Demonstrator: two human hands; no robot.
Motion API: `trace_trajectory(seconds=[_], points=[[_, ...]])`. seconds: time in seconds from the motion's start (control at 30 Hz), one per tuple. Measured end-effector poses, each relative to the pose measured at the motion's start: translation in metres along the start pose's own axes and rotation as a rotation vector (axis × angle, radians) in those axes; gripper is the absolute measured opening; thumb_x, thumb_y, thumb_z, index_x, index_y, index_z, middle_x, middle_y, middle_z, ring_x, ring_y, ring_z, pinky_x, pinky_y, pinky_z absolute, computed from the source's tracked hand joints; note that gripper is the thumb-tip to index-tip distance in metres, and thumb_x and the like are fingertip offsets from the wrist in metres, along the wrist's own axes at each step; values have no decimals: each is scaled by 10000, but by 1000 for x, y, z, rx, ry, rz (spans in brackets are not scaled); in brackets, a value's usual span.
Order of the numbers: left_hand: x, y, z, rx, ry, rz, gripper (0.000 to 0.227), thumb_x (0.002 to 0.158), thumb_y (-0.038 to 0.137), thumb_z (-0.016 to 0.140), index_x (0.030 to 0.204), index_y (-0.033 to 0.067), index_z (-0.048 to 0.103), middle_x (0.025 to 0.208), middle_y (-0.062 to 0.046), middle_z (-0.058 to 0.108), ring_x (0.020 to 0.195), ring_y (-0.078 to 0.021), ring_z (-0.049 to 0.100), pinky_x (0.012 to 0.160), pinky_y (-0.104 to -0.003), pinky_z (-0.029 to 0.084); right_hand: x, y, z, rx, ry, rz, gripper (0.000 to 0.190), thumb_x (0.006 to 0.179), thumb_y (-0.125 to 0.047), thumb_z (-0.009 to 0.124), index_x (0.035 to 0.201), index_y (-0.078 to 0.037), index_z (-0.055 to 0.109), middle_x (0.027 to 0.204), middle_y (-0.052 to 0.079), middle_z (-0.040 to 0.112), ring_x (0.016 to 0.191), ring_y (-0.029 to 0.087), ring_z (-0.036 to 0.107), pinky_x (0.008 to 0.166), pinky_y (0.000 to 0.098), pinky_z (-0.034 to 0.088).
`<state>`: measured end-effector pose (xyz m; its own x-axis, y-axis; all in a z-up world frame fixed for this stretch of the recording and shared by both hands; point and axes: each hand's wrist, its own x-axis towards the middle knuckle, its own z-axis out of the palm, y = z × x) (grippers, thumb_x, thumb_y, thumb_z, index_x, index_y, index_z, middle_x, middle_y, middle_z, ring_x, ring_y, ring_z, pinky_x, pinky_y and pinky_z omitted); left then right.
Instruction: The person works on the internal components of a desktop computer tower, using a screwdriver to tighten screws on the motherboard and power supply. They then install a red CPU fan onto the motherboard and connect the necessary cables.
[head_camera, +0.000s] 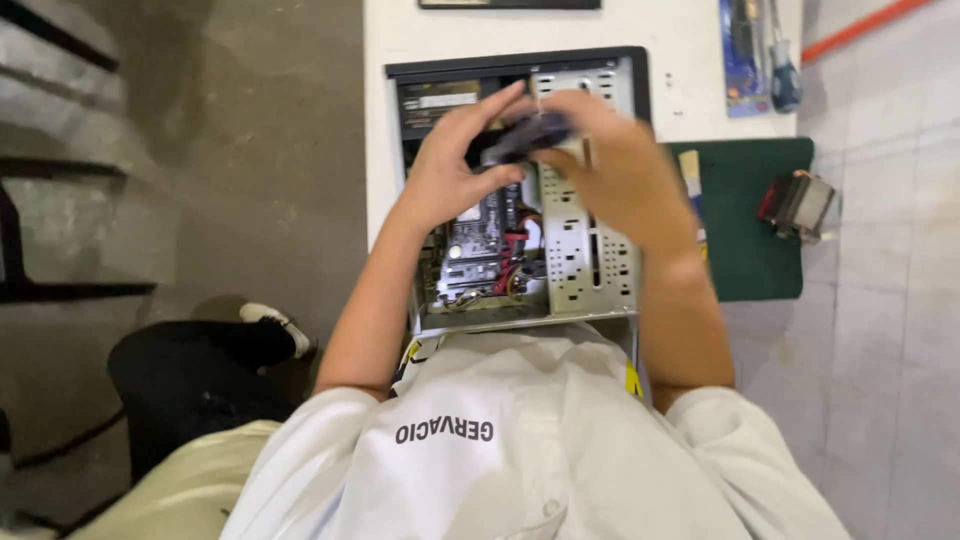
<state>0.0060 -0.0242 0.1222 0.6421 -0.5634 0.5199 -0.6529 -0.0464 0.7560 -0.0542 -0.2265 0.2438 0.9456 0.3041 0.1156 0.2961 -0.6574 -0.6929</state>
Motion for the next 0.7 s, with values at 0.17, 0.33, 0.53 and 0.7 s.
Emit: trace_trajectory(seconds=[0.17, 0.33, 0.53, 0.7], points=[[75, 10, 28, 136, -146, 86, 457, 1095, 380, 576, 1435, 78, 536, 1392, -121, 639, 1277, -315, 636, 1079, -502, 494, -150, 144, -56, 294, 651, 151, 536, 982, -425, 716, 1306, -66, 484, 1225, 129, 527, 1160, 305, 661, 961, 358, 552], [132, -39, 141, 217, -331, 117, 299, 1104, 228, 610, 1368, 89, 606, 1289, -83, 680, 1090, -278, 680, 1032, -508, 411, -333, 240, -42, 850, 1121, 205, 237, 1108, -354, 650, 1266, -206, 552, 1278, -13, 583, 1274, 223, 606, 1108, 482, 576], [162, -184, 362, 765, -776, 72, 316, 933, 421, 707, 1210, 270, 711, 1146, -20, 759, 1058, -282, 714, 864, -527, 448, -488, 290, 62, 1557, 1535, 486, 489, 901, -186, 721, 1334, 24, 634, 1273, 249, 701, 1120, 389, 708, 1017, 531, 580], [164, -214, 479, 904, -781, -165, 500, 813, 631, 771, 1041, 186, 757, 900, -19, 760, 862, -252, 751, 724, -533, 529, -517, 295, 94, 1452, 1095, 484, 322, 923, -139, 675, 1235, -65, 648, 1196, 238, 716, 1059, 312, 744, 1120, 577, 442]])
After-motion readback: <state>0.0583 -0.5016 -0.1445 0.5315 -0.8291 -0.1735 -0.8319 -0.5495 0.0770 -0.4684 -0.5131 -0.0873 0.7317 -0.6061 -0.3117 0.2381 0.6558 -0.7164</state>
